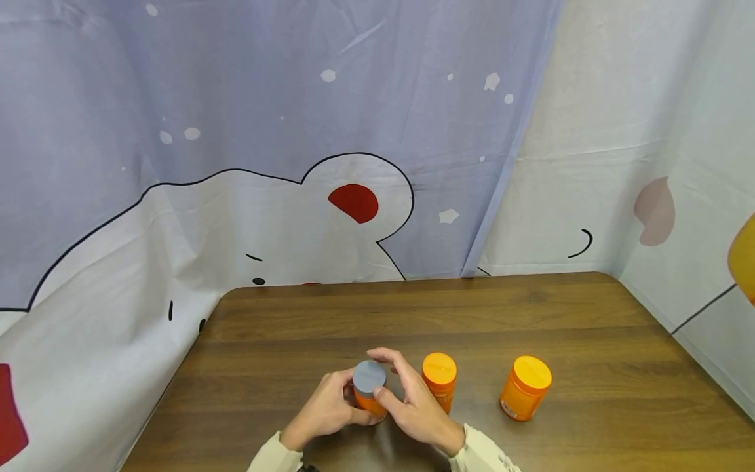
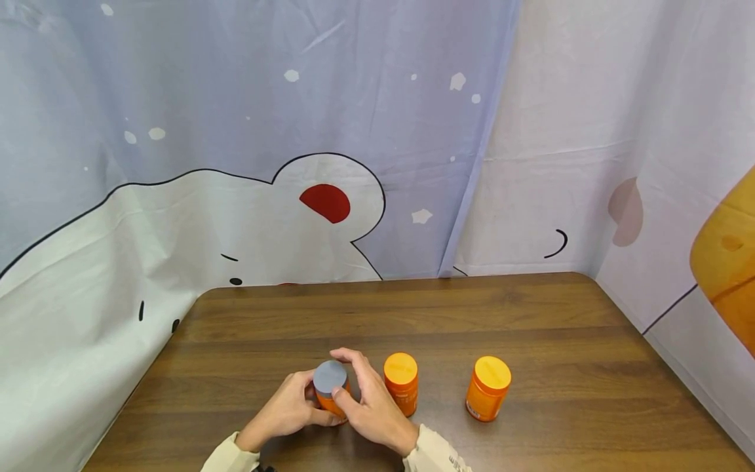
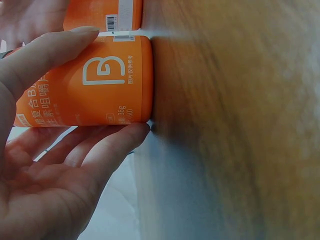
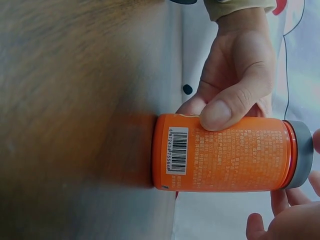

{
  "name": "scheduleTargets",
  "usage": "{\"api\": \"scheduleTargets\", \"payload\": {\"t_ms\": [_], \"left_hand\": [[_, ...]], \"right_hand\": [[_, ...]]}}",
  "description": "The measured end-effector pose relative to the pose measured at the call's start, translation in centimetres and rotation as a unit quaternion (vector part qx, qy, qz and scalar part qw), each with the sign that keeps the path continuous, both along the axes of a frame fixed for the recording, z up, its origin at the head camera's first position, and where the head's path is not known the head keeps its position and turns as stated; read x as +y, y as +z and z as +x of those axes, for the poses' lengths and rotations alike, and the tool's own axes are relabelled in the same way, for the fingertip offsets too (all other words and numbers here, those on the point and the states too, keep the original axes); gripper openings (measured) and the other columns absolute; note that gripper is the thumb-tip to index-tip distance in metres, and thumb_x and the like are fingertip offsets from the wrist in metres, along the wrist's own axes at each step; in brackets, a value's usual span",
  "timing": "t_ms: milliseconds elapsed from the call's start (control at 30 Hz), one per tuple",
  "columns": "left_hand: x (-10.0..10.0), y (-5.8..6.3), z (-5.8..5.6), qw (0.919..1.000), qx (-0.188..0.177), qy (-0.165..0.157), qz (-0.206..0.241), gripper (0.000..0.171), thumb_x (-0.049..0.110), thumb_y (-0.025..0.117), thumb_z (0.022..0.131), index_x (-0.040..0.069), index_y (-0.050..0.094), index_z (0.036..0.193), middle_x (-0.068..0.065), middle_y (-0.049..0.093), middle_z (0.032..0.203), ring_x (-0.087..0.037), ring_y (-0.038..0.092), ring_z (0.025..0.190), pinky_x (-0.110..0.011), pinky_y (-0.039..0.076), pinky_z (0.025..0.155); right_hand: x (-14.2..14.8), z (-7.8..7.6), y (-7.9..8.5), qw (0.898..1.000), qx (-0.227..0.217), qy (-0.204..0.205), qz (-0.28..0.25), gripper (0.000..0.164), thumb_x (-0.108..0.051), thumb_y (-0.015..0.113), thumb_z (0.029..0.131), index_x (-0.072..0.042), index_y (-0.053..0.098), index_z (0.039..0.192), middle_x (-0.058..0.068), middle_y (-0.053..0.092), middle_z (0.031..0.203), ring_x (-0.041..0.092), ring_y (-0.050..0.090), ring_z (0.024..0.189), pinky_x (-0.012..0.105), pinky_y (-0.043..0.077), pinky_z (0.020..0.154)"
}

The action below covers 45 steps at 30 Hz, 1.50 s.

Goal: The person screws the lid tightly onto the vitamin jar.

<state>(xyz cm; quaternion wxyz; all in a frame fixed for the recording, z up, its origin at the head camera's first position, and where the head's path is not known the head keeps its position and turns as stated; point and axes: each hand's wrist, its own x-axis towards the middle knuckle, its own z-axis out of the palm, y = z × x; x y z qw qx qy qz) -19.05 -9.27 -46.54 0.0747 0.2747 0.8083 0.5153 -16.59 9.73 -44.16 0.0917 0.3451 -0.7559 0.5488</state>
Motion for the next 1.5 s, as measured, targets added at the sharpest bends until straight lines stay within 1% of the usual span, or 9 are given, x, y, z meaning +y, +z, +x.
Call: {"api": "scheduleTargets", "payload": {"t_ms": [300,533,700,900,1033,1233,1333,1367,1500], "left_hand": [[0.1,0.2,0.1,1.0,0.004,0.002,-0.004,0.049,0.025,0.083,0.064,0.015,0.061,0.107,0.003,0.066,0.099,-0.009,0.063,0.086,-0.023,0.05,0.074],[0.1,0.2,0.1,1.0,0.003,0.003,-0.004,0.049,0.024,0.083,0.064,0.014,0.061,0.107,0.003,0.066,0.099,-0.008,0.063,0.086,-0.023,0.05,0.074],[0.1,0.3,0.1,1.0,-0.001,0.003,-0.004,0.049,0.024,0.083,0.064,0.014,0.062,0.107,0.003,0.066,0.099,-0.008,0.063,0.085,-0.023,0.05,0.073],[0.1,0.2,0.1,1.0,0.003,0.001,-0.004,0.049,0.025,0.083,0.065,0.015,0.061,0.107,0.003,0.066,0.099,-0.009,0.063,0.087,-0.023,0.05,0.074],[0.1,0.2,0.2,1.0,0.002,-0.001,-0.003,0.049,0.026,0.083,0.065,0.015,0.061,0.108,0.003,0.066,0.1,-0.009,0.063,0.088,-0.022,0.05,0.075],[0.1,0.2,0.2,1.0,0.005,0.002,-0.004,0.047,0.022,0.083,0.065,0.015,0.061,0.107,0.004,0.066,0.098,-0.007,0.062,0.085,-0.022,0.05,0.073],[0.2,0.9,0.5,1.0,0.007,0.002,-0.003,0.045,0.018,0.082,0.066,0.012,0.062,0.106,0.002,0.066,0.097,-0.007,0.062,0.083,-0.022,0.05,0.073],[0.2,0.9,0.5,1.0,0.005,0.001,-0.002,0.045,0.019,0.082,0.066,0.012,0.062,0.106,0.002,0.066,0.097,-0.007,0.062,0.084,-0.022,0.05,0.073],[0.3,2.3,1.2,1.0,0.001,0.002,-0.002,0.044,0.015,0.082,0.066,0.009,0.062,0.104,0.001,0.066,0.095,-0.007,0.062,0.082,-0.023,0.05,0.072]], "right_hand": [[0.0,-0.1,-0.1,1.0,-0.003,-0.012,0.01,0.04,-0.014,0.055,0.09,-0.011,0.042,0.128,-0.001,0.049,0.127,0.019,0.046,0.115,0.046,0.037,0.091],[0.1,0.0,-0.2,1.0,-0.011,-0.02,0.017,0.04,-0.018,0.056,0.09,-0.019,0.042,0.127,-0.001,0.05,0.125,0.017,0.046,0.113,0.048,0.037,0.089],[0.1,0.0,-0.1,1.0,-0.011,-0.022,0.018,0.04,-0.019,0.057,0.09,-0.02,0.042,0.127,0.0,0.05,0.125,0.017,0.046,0.112,0.049,0.037,0.089],[0.0,0.2,0.1,0.999,-0.026,-0.026,0.01,0.044,-0.021,0.058,0.089,-0.019,0.039,0.129,-0.003,0.047,0.128,0.017,0.045,0.116,0.051,0.035,0.091],[-0.1,0.4,0.3,0.999,-0.038,-0.024,0.004,0.046,-0.019,0.058,0.09,-0.021,0.038,0.131,-0.004,0.044,0.131,0.018,0.044,0.118,0.047,0.035,0.097],[-0.2,1.1,1.7,1.0,-0.013,-0.005,-0.002,0.043,-0.003,0.054,0.089,-0.006,0.04,0.13,0.007,0.047,0.129,0.027,0.046,0.116,0.041,0.036,0.098],[-0.2,0.7,1.3,1.0,0.004,0.005,-0.003,0.043,-0.001,0.053,0.088,-0.003,0.041,0.129,0.008,0.048,0.128,0.027,0.047,0.116,0.038,0.036,0.099],[-0.1,0.5,0.9,1.0,0.004,0.007,-0.004,0.043,-0.002,0.053,0.088,-0.003,0.04,0.129,0.007,0.048,0.128,0.026,0.047,0.116,0.038,0.036,0.099],[-0.1,0.0,0.0,1.0,0.002,0.008,-0.005,0.042,-0.008,0.054,0.09,-0.01,0.041,0.13,0.004,0.048,0.128,0.022,0.047,0.116,0.04,0.036,0.098]]}}
